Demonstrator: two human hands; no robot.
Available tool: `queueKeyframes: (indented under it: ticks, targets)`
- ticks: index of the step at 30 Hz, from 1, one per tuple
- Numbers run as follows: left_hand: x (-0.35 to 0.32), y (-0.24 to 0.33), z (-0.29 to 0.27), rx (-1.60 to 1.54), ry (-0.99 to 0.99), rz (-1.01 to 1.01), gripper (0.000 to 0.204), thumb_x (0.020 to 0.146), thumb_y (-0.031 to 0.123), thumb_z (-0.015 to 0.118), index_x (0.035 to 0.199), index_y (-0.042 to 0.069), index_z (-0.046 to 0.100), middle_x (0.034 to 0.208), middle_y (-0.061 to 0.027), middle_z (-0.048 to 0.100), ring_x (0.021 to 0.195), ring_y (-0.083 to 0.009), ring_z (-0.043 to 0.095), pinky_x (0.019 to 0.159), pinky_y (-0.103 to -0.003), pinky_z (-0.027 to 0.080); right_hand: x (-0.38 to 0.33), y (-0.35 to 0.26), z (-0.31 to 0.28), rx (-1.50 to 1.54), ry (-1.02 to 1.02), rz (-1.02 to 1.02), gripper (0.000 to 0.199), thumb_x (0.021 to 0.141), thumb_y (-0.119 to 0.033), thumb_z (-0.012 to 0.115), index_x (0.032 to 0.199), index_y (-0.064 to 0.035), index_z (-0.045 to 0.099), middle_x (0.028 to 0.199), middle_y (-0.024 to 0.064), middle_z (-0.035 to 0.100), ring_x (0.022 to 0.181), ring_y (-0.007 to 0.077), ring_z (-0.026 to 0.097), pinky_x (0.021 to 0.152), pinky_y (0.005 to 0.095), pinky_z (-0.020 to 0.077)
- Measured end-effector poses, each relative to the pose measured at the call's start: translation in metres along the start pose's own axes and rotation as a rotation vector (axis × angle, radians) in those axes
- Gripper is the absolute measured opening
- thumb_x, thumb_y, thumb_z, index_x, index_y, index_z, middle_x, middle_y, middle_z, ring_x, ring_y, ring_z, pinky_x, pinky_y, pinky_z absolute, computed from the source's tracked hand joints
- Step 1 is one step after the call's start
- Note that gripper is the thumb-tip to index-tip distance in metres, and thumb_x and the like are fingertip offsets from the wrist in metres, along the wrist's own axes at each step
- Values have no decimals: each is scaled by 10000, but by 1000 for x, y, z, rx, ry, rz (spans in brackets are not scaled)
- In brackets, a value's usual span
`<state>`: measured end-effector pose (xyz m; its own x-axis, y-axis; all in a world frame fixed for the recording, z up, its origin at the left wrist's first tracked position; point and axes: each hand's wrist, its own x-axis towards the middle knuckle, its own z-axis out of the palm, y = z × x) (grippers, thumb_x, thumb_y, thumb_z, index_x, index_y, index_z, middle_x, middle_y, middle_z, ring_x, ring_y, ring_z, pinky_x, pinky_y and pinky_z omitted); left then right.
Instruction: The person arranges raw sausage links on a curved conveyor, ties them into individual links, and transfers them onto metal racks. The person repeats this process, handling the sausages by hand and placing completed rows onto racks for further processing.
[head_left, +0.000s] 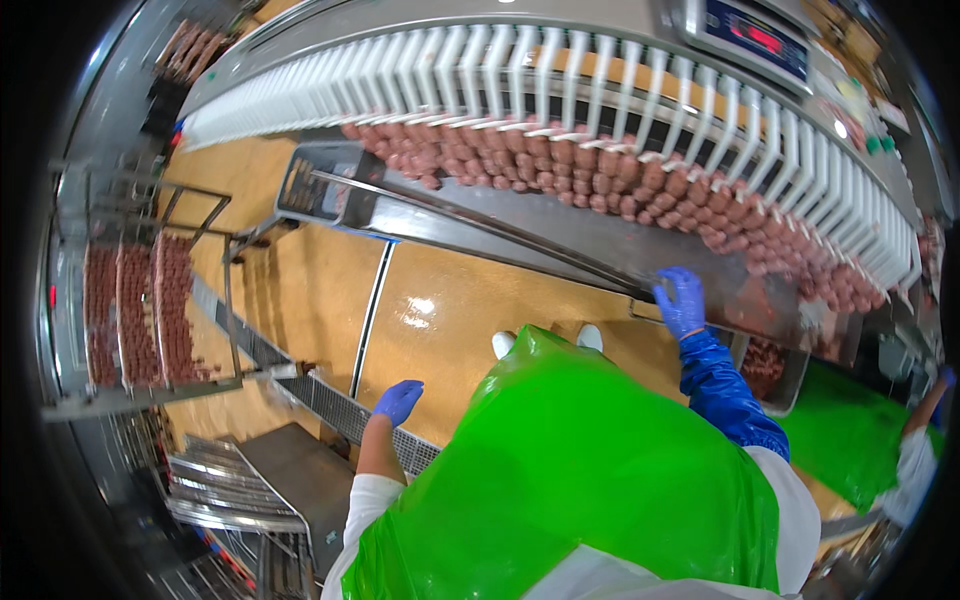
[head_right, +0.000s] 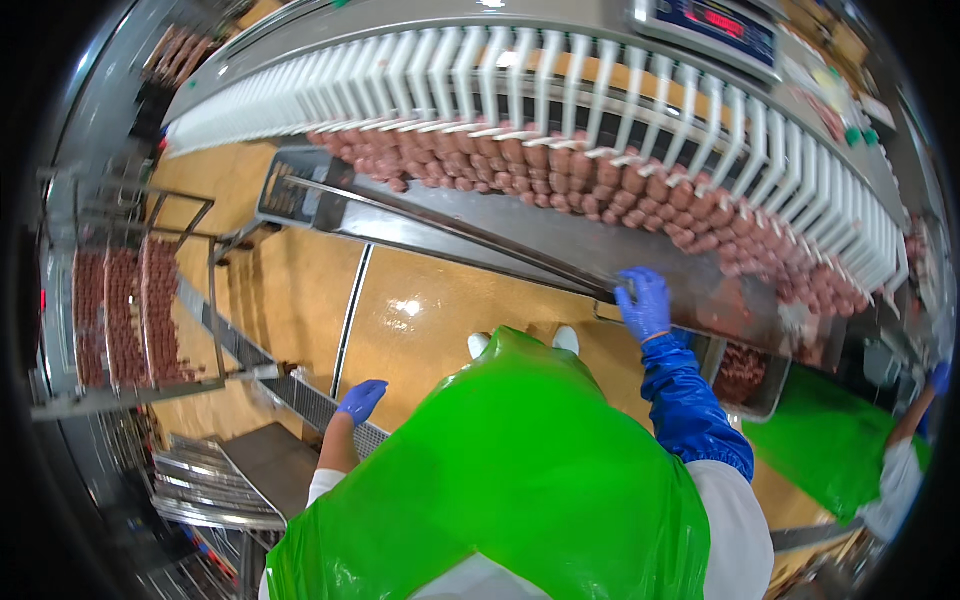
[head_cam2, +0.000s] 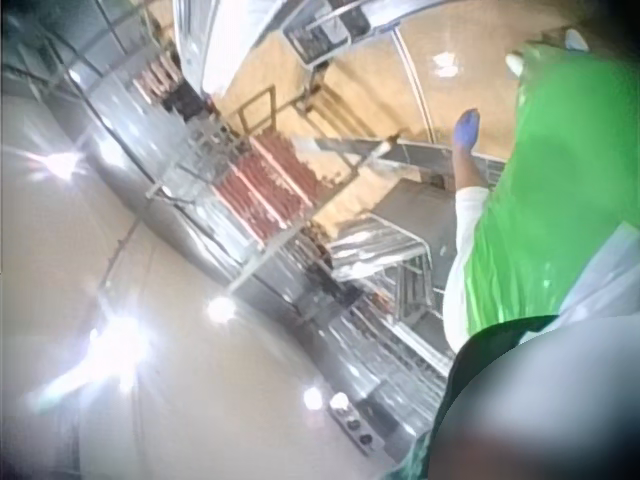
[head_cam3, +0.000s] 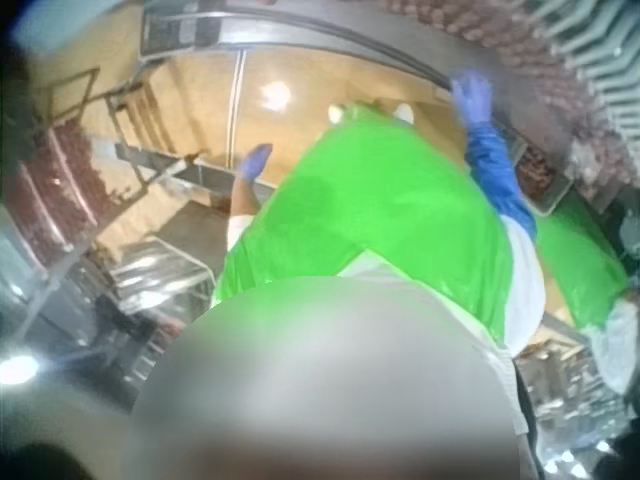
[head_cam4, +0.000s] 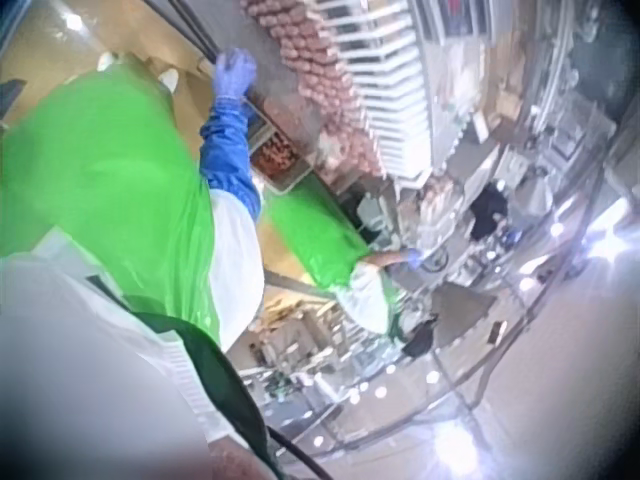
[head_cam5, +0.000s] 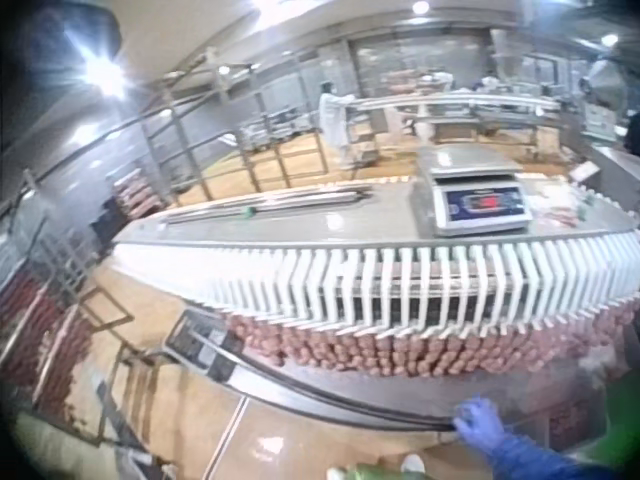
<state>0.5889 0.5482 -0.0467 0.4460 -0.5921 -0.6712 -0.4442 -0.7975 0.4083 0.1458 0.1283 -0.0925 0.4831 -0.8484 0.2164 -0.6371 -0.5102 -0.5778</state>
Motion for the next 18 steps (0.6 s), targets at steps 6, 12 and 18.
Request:
queueKeyframes:
  ticks: [6, 12, 18]
  targets:
    - [7, -73, -40, -88, 149, -35, 373, 920, 308, 532, 1175, 48, 613, 1182, -154, 624, 1118, -278, 581, 963, -348, 437, 101, -102, 132, 20, -376, -139, 420, 768, -283, 692, 1125, -79, 608, 1119, 170, 587, 1069, 359, 541, 927, 437, 433]
    - [22, -162, -107, -505, 281, -81, 366, 929, 272, 536, 1193, 25, 598, 1197, -129, 620, 1129, -236, 572, 957, -341, 434, 162, -152, 234, -229, -614, -3, 446, 758, -290, 644, 1154, -91, 591, 1004, 180, 642, 979, 367, 599, 870, 455, 472]
    - [57, -169, -212, -999, 291, 16, 392, 945, 263, 532, 1263, 34, 543, 1246, -109, 579, 1169, -223, 537, 952, -360, 436, 175, -249, 209, -270, -678, -15, 339, 753, -264, 581, 1052, -111, 621, 890, 186, 658, 847, 375, 629, 764, 450, 504]
